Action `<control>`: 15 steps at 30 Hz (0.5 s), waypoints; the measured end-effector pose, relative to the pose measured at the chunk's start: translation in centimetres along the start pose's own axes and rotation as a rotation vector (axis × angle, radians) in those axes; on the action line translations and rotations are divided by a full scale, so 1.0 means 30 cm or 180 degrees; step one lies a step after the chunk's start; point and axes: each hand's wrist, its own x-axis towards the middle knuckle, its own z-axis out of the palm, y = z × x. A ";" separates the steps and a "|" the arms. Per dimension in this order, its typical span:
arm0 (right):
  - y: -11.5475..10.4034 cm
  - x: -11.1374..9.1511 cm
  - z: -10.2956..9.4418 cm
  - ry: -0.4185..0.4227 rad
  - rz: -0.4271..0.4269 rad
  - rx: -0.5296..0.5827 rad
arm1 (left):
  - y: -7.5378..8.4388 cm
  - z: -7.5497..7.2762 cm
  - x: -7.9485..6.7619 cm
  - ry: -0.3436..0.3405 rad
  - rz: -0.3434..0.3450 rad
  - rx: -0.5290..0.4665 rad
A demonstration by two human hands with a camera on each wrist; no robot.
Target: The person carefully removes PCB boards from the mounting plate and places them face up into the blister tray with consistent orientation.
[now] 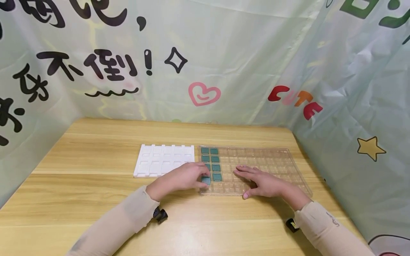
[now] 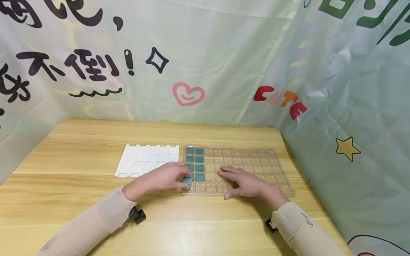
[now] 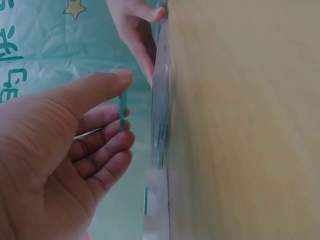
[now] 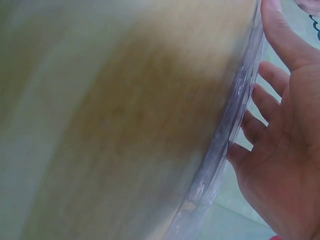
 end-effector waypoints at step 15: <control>-0.007 0.000 -0.002 0.0005 0.0012 0.0005 | 0.011 0.030 0.024 -0.0239 0.0055 0.0261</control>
